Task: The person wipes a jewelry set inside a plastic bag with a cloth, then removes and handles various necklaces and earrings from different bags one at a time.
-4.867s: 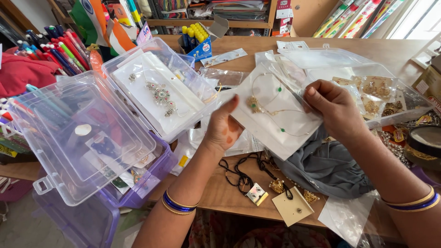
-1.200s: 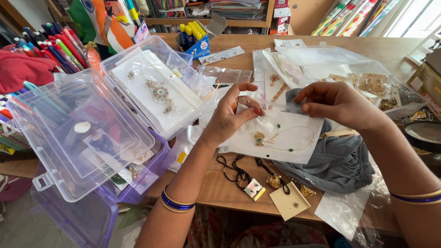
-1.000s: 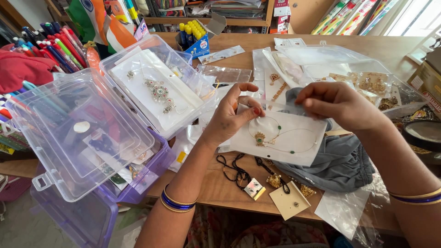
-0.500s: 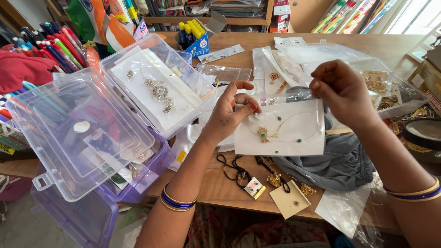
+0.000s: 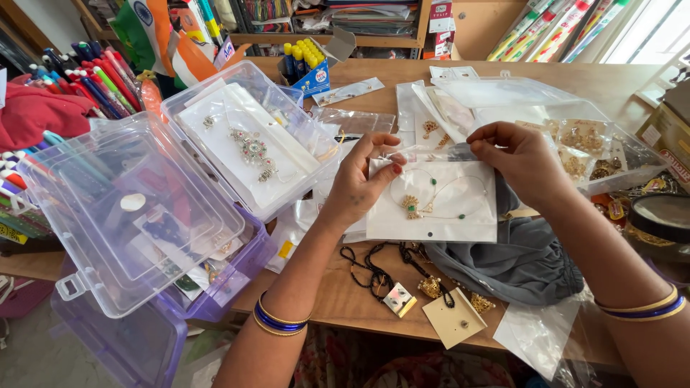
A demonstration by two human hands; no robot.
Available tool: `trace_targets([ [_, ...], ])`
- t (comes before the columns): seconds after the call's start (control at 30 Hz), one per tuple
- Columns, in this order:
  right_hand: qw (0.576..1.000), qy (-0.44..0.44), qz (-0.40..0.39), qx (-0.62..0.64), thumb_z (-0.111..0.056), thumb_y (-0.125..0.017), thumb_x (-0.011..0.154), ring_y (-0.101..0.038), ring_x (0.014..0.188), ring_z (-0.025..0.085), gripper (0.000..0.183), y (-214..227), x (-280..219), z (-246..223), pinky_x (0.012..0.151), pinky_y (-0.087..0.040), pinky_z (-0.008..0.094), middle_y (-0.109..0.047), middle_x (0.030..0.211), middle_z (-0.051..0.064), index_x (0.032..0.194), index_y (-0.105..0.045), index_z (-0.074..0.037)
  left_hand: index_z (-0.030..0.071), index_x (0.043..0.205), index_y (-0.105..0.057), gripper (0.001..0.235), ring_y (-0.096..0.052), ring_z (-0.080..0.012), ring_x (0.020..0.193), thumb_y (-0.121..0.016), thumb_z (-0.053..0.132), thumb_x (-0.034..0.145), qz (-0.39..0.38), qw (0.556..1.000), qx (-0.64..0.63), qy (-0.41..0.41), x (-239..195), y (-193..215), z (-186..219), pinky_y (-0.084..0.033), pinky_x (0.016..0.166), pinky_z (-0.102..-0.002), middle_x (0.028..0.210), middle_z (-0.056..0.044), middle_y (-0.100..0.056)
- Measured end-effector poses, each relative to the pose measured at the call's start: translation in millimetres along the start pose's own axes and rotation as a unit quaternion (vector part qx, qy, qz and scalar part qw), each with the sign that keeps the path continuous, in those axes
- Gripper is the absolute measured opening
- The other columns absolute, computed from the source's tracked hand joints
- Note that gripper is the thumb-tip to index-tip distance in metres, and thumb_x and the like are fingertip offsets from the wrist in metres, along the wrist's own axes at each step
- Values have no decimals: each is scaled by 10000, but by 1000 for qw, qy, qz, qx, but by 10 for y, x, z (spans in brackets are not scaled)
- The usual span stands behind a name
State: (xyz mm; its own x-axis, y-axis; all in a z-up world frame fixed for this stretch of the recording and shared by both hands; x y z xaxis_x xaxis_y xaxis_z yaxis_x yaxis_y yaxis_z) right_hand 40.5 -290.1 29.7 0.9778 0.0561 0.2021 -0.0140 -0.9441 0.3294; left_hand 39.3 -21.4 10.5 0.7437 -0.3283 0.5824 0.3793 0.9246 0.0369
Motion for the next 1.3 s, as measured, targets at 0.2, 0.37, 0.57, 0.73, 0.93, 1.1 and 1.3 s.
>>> trace_targets([
  [0.2, 998, -14, 31, 47, -58, -668, 962, -657, 879, 69, 189, 6, -6, -4, 786, -550, 233, -718, 1011, 42, 1140, -687, 1, 106, 1346, -559, 385, -486, -60, 709, -709, 87, 992, 58, 995, 47, 66, -13, 55, -17, -403, 635, -201, 941, -27, -700],
  [0.37, 999, -4, 44, -25, -92, -670, 994, -630, 881, 71, 178, -18, -21, -14, 792, -525, 233, -738, 1035, 56, 1127, -721, 14, 113, 1323, -562, 331, -625, -49, 901, -573, 33, 1002, 63, 997, -16, 45, -13, 96, -12, -483, 789, -210, 987, -20, -718],
  [0.57, 992, 51, -78, -90, -181, -738, 904, -611, 879, 49, 326, -127, -56, -133, 788, -532, 239, -726, 1106, 36, 1188, -743, -21, 57, 1136, -695, 183, -640, -96, 923, -560, 46, 1014, 146, 988, -21, 36, -18, 208, -82, -516, 832, -235, 981, -36, -701],
  [0.73, 983, 68, -98, -136, -203, -751, 912, -564, 792, 68, 241, -90, -36, -88, 696, -497, 269, -735, 1088, 16, 1023, -776, 10, 31, 1091, -704, 167, -650, -94, 894, -571, 81, 1003, 159, 986, 15, 49, -29, 204, -104, -520, 793, -232, 953, -32, -707],
  [0.93, 983, 37, -18, -181, -236, -706, 975, -543, 722, 55, 239, 112, 9, -8, 649, -477, 260, -683, 792, 6, 1055, -760, -17, 11, 1019, -706, 207, -662, -120, 789, -698, 210, 964, 74, 973, 217, 29, 2, 99, 75, -529, 683, -272, 930, -70, -735],
  [1.1, 989, 26, -7, -147, -280, -695, 999, -518, 682, 45, 282, 222, 59, 20, 599, -453, 257, -659, 757, -6, 1034, -755, -6, -16, 883, -674, 327, -566, -136, 668, -756, 296, 939, 48, 962, 268, -6, 6, 66, 42, -468, 624, -302, 832, -98, -619],
  [1.3, 990, 7, 10, -140, -317, -714, 969, -507, 623, 49, 317, 216, 38, -39, 541, -429, 248, -640, 707, -12, 1019, -768, -9, 18, 770, -656, 384, -425, -77, 617, -701, 338, 976, 48, 985, 101, 134, -8, 154, -223, -362, 554, -283, 649, 11, -524],
])
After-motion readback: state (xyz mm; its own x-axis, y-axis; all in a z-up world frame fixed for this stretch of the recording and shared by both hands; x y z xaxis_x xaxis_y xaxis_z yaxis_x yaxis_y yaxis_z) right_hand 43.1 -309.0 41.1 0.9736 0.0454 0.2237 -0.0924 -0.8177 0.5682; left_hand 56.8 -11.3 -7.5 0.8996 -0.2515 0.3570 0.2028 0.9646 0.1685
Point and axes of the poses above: each hand's wrist, its own x-axis towards the middle knuckle, its own y-axis out of the back of the hand, z = x × y, the point moved 4 cm from there along x, towards the middle knuckle
